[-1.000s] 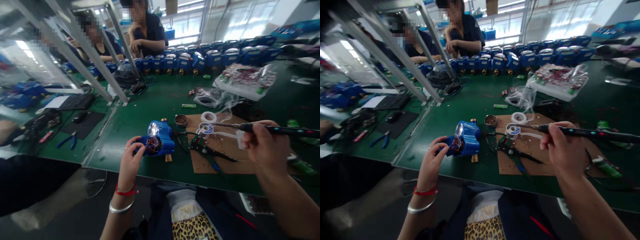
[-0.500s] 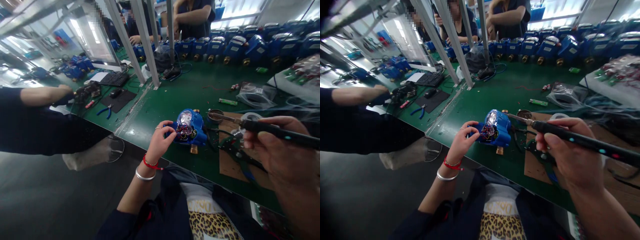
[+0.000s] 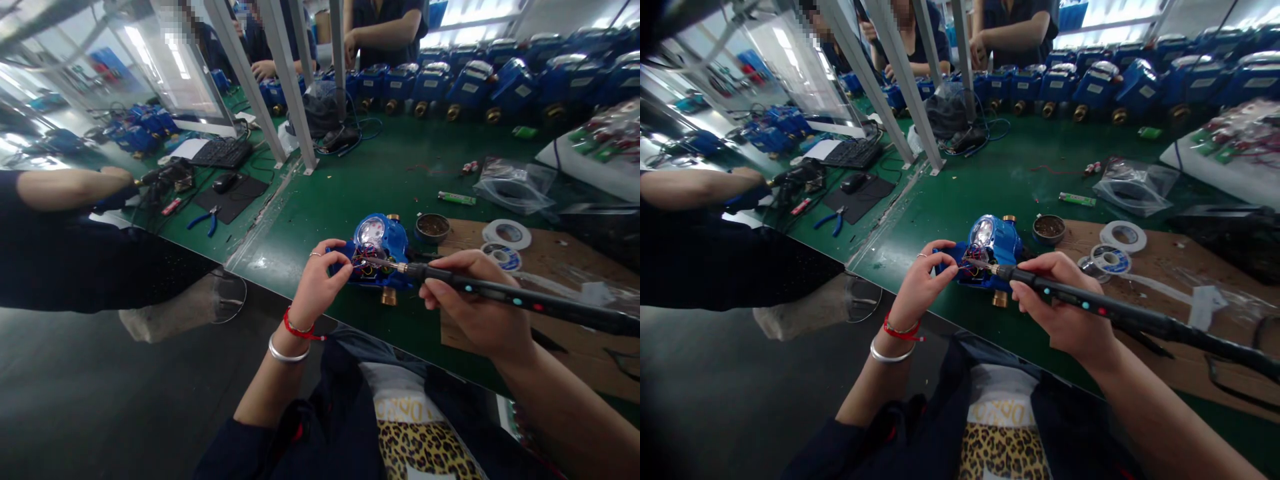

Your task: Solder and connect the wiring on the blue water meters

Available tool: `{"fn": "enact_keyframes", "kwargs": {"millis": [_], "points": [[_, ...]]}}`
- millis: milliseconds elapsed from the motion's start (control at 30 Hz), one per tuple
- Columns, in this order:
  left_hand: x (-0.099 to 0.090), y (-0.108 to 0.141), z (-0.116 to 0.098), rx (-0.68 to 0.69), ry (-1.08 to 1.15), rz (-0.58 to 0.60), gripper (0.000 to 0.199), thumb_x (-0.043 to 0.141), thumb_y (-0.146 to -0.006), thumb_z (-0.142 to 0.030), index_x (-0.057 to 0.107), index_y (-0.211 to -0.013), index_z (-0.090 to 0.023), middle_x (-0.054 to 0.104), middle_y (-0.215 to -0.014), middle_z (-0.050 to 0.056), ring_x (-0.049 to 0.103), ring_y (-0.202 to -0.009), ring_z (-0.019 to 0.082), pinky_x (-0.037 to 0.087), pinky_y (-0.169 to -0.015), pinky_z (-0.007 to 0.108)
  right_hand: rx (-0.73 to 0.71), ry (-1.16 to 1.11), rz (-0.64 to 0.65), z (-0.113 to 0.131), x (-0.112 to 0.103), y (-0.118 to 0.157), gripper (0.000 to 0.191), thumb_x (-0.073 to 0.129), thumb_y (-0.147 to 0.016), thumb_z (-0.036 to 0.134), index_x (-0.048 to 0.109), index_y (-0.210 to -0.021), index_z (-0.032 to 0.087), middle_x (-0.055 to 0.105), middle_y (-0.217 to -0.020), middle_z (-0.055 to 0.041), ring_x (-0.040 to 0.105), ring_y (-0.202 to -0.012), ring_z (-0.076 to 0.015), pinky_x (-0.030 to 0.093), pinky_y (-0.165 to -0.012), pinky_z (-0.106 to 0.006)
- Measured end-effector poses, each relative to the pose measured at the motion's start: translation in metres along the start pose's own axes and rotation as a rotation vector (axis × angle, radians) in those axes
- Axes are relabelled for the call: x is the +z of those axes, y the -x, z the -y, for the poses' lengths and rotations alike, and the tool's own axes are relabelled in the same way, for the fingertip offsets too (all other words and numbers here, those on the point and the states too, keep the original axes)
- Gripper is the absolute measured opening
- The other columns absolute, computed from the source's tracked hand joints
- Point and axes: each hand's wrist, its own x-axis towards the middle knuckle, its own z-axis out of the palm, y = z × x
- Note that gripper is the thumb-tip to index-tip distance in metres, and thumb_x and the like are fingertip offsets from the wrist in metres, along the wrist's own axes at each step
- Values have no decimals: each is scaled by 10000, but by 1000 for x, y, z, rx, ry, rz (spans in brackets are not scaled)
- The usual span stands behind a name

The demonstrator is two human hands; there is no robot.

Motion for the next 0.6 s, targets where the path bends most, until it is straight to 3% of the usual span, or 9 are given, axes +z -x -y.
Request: {"fn": "enact_keyframes", "kwargs": {"millis": [167,600], "points": [[1,-1,1,-1,-1,-1,107,588,-863,-207,612,-764,-174,556,-1251,91,524,-1175,235,383,-1048,440,-20,116,7,-2,6,0,175,673,-830,316,586,-953,226,682,-731,-13,659,-576,-151,548,-523,-274],[1,-2,0,8,-14,-7,112,584,-862,-211,615,-761,-173,564,-1245,86,529,-1170,233,380,-1047,442,44,90,18,-2,5,-2,191,661,-835,359,586,-927,209,675,-662,-9,641,-519,-146,533,-492,-266]]}}
